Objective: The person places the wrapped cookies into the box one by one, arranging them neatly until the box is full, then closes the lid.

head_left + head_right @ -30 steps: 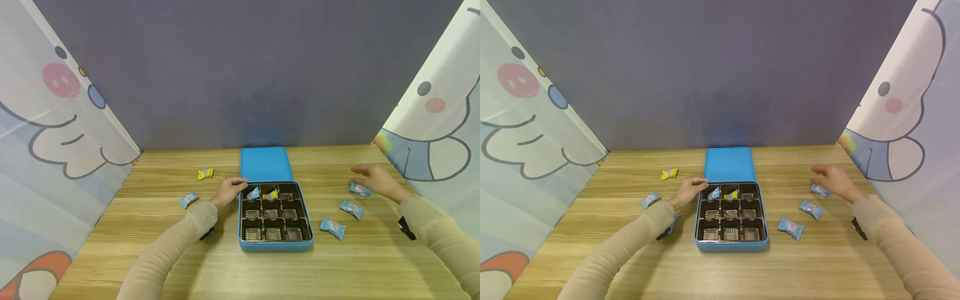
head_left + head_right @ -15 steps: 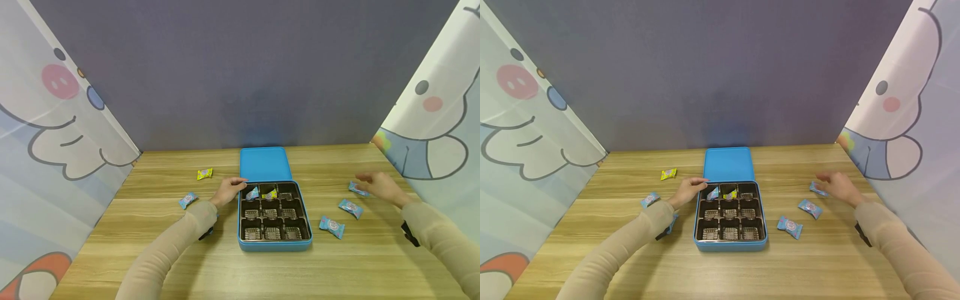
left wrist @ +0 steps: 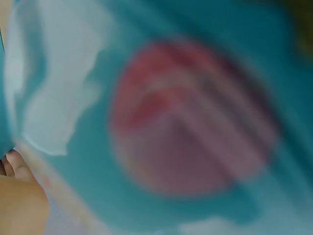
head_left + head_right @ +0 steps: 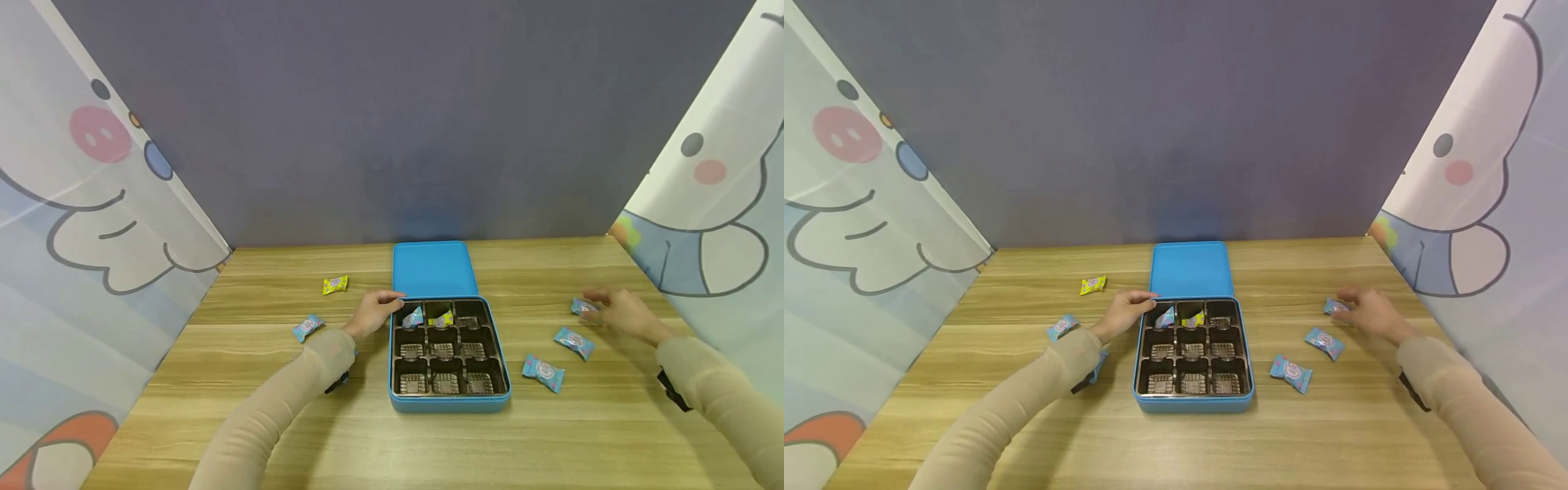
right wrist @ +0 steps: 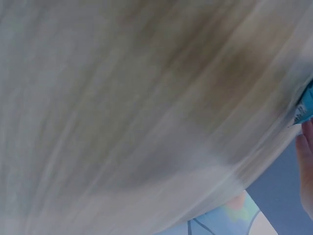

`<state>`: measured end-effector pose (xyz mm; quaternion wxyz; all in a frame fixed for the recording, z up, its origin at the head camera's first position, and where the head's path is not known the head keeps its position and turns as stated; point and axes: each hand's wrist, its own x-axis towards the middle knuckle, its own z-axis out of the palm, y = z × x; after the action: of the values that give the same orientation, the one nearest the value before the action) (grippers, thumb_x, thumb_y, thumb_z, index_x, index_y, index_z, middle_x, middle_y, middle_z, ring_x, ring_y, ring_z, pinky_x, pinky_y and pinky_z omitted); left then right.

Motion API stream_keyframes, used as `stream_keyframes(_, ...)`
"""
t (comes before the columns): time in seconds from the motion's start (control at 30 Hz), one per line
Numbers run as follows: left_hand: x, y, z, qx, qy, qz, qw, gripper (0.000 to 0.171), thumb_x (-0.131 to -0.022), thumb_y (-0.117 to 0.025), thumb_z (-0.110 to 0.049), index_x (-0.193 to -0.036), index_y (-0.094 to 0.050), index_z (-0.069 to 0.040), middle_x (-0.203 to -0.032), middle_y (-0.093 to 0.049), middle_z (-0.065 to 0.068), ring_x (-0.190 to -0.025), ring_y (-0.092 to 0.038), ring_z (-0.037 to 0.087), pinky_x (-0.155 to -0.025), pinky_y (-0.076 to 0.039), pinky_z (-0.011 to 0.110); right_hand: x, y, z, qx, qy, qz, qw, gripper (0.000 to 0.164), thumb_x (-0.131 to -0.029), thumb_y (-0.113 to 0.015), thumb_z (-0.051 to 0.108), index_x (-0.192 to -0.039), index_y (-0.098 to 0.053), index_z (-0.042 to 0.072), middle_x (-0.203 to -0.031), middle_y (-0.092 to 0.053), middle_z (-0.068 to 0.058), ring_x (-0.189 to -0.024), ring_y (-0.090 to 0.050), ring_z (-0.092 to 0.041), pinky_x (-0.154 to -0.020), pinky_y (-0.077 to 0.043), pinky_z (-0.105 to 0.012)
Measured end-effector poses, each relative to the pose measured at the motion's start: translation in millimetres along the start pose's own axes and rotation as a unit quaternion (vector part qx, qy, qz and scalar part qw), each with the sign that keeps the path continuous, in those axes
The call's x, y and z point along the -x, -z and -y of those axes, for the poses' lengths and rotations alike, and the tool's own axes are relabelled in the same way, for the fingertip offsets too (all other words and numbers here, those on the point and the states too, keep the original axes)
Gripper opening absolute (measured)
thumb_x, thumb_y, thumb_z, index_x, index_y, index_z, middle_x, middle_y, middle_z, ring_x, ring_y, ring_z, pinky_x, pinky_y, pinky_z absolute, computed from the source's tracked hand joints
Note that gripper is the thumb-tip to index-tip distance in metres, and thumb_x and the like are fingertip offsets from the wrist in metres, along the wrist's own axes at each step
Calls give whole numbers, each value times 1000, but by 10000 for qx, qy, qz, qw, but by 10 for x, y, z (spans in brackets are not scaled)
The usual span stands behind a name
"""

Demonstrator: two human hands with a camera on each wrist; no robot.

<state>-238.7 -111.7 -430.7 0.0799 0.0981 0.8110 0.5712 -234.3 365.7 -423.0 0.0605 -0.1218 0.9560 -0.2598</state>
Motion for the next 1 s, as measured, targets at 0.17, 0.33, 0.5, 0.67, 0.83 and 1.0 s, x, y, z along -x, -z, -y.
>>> stream_keyframes(0.17, -33, -20, 73, -197, -73, -109, 9997, 28, -90, -58, -17, -115, -64, -6, -113, -64, 11, -84, -57, 11, -75, -48, 27, 6, -31, -31, -144, 5, -41, 9999, 68, -84, -64, 38, -126, -46, -12, -125, -47, -36, -114, -39, -56, -90, -37, -62)
stream_keyframes(0.33, -30, -21, 77, -124, -63, -108, 9998, 28, -91, -56, -16, -116, -63, -5, -111, -64, 12, -54, -45, 11, -60, -45, 27, 0, -52, -41, -212, -40, -44, 9998, 70, -83, -65, 40, -126, -47, -10, -126, -46, -35, -113, -42, -54, -89, -39, -60)
stream_keyframes(0.5, -25, -14, 65, -239, -76, -112, 9996, 28, -91, -56, -17, -116, -64, -7, -113, -64, 10, -71, -54, 11, -72, -48, 29, -22, -85, -65, -134, 0, -57, 9999, 69, -83, -66, 38, -126, -46, -12, -127, -45, -36, -113, -42, -54, -89, -40, -60)
stream_keyframes(0.67, -38, -15, 70, -236, -80, -123, 9996, 28, -90, -58, -17, -115, -64, -6, -115, -63, 11, -102, -58, 22, -86, -48, 35, -27, -104, -83, -43, 18, -124, 9999, 66, -82, -67, 35, -126, -48, -11, -125, -46, -36, -112, -44, -54, -87, -41, -59)
stream_keyframes(0.83, 12, -5, -19, -155, -114, -57, 9998, 29, -91, -57, -14, -116, -62, 0, -117, -62, 15, -107, -57, 28, -88, -48, 37, -34, -112, -83, 100, 159, -243, 9995, 58, -82, -68, 26, -123, -50, -11, -121, -49, -37, -108, -47, -54, -85, -42, -59)
stream_keyframes(1.0, 83, -12, -129, -213, -290, -103, 9993, 27, -90, -56, -12, -113, -63, 2, -111, -65, 14, -100, -59, 22, -83, -49, 33, -30, -118, -89, 168, 238, -274, 9992, 54, -83, -68, 22, -122, -51, -11, -120, -49, -37, -106, -48, -54, -84, -42, -59)
